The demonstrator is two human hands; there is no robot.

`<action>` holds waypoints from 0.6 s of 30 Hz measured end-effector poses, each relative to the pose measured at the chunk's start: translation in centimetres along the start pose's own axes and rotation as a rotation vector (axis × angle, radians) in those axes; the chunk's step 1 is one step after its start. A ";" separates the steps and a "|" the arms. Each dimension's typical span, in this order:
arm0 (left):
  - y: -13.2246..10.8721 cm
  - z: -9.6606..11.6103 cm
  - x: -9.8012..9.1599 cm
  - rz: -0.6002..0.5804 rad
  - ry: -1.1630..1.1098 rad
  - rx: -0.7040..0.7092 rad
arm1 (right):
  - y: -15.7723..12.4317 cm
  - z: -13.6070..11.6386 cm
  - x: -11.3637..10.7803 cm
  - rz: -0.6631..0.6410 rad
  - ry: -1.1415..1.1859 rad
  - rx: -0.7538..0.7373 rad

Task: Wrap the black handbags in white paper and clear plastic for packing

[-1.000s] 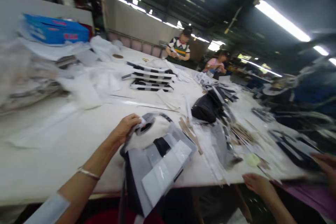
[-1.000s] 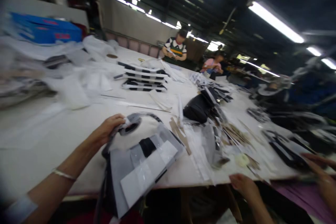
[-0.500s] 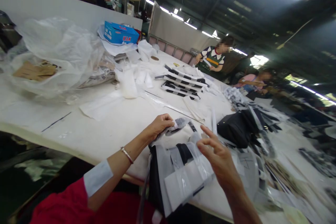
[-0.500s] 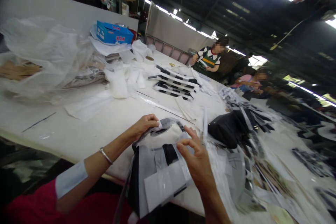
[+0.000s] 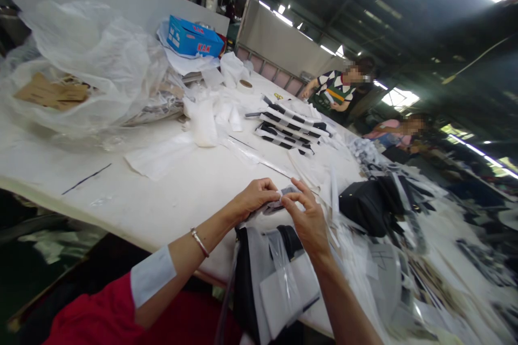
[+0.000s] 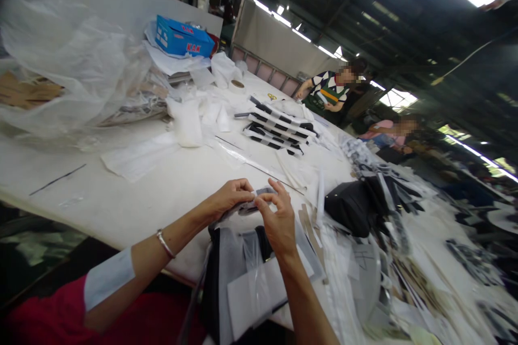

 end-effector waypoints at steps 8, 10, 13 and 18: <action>0.0 -0.4 0.0 -0.001 -0.039 -0.012 | 0.3 -0.1 0.2 0.029 -0.004 -0.108; -0.1 -0.4 -0.1 0.001 -0.045 -0.013 | 0.4 0.1 0.3 0.023 0.013 -0.101; -0.2 -0.1 -0.1 -0.003 -0.028 -0.020 | 0.6 0.8 0.4 0.012 0.045 -0.055; -0.5 -0.1 0.2 -0.052 0.014 -0.049 | 1.0 2.7 0.0 0.029 0.185 0.075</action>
Point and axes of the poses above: each hand's wrist, its own y-axis towards the middle knuckle, its own x-axis out of the palm, z = x × y, the point moved 9 cm from there along y, towards the middle knuckle, and after that the axes turned 14 degrees about y, right-handed, at the moved point
